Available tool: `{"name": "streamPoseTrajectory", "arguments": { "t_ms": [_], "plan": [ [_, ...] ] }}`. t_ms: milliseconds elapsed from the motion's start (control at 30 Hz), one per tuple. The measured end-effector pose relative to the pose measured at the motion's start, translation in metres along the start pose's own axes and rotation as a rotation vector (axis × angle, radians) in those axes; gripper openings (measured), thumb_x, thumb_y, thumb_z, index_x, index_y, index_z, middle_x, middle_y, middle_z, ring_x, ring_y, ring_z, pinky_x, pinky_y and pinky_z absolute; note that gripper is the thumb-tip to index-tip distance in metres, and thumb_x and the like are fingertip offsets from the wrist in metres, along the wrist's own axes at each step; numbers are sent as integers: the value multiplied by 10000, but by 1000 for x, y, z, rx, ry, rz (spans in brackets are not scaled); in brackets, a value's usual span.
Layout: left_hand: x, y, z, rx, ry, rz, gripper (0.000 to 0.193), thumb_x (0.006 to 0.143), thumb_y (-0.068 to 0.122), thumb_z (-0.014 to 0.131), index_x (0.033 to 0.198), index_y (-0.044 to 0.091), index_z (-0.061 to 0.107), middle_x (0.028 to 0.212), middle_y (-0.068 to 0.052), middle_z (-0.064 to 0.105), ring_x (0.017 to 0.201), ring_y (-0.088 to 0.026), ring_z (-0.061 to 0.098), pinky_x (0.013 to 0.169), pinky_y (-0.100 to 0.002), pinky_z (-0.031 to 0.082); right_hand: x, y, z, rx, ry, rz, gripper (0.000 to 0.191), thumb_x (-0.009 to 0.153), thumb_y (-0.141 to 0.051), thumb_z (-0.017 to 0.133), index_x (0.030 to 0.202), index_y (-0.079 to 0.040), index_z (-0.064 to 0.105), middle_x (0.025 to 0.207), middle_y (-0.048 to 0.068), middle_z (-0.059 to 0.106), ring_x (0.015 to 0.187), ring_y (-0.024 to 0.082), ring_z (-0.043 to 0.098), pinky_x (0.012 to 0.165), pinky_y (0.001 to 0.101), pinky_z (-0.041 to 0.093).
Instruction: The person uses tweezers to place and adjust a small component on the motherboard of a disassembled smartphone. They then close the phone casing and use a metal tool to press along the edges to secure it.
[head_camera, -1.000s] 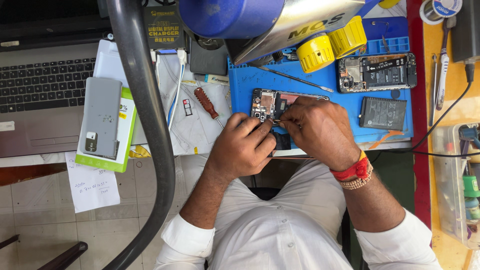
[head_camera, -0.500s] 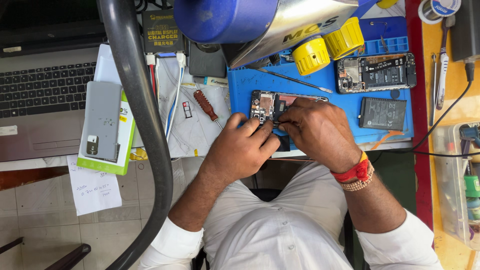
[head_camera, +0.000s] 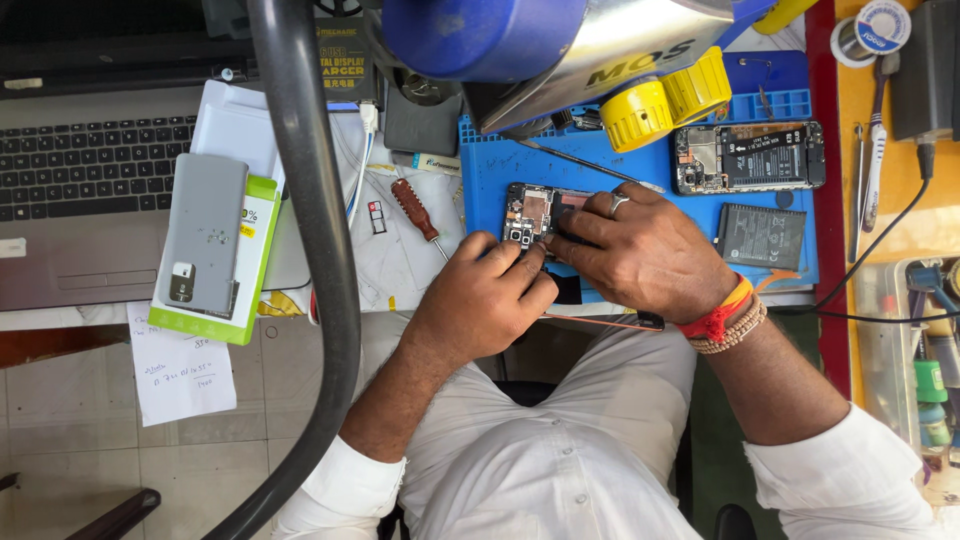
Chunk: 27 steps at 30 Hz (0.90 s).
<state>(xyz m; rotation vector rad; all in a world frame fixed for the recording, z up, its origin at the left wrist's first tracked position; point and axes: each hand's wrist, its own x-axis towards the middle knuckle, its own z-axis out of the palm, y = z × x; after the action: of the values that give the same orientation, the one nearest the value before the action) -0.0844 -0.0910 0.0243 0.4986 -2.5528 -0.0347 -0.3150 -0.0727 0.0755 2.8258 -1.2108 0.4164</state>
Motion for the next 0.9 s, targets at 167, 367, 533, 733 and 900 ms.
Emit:
{"name": "streamPoseTrajectory", "arguments": {
  "t_ms": [167, 367, 533, 733, 900],
  "plan": [
    [-8, -1, 0, 36, 58, 20, 131, 904, 189, 685, 863, 75, 636, 1093, -129, 745, 988, -256, 661, 905, -424, 536, 5, -3, -1, -89, -13, -58, 339, 799, -204, 688, 1119, -127, 767, 1101, 26, 734, 1056, 215, 693, 846, 371, 538],
    [-17, -3, -2, 39, 118, 36, 128, 898, 178, 706, 864, 72, 643, 1079, -133, 739, 979, -254, 655, 887, -415, 551, 13, -16, 1, -144, -75, -65, 388, 778, -190, 667, 1147, -99, 747, 1090, 33, 723, 996, 217, 690, 829, 368, 541],
    [-31, -9, -6, 41, 173, 39, 124, 902, 176, 707, 929, 57, 683, 1064, -124, 730, 997, -254, 660, 918, -424, 563, 21, -30, 6, -183, -105, -65, 384, 761, -169, 666, 1124, -72, 742, 1074, 36, 721, 951, 210, 685, 806, 372, 539],
    [-52, -13, -9, 38, 201, 1, 145, 903, 198, 685, 951, 62, 702, 1079, -105, 738, 1030, -243, 666, 945, -441, 546, 36, -49, 12, -199, -90, -51, 353, 769, -119, 693, 1113, -75, 760, 1054, 35, 726, 907, 194, 672, 782, 362, 534],
    [-63, -10, -11, 64, 164, -37, 146, 936, 206, 664, 1007, 86, 709, 1133, -75, 735, 1068, -218, 655, 1040, -422, 522, 41, -61, 17, -180, -62, -1, 348, 764, -109, 733, 1109, -81, 767, 1024, 19, 712, 929, 205, 673, 819, 379, 541]
  ]
}}
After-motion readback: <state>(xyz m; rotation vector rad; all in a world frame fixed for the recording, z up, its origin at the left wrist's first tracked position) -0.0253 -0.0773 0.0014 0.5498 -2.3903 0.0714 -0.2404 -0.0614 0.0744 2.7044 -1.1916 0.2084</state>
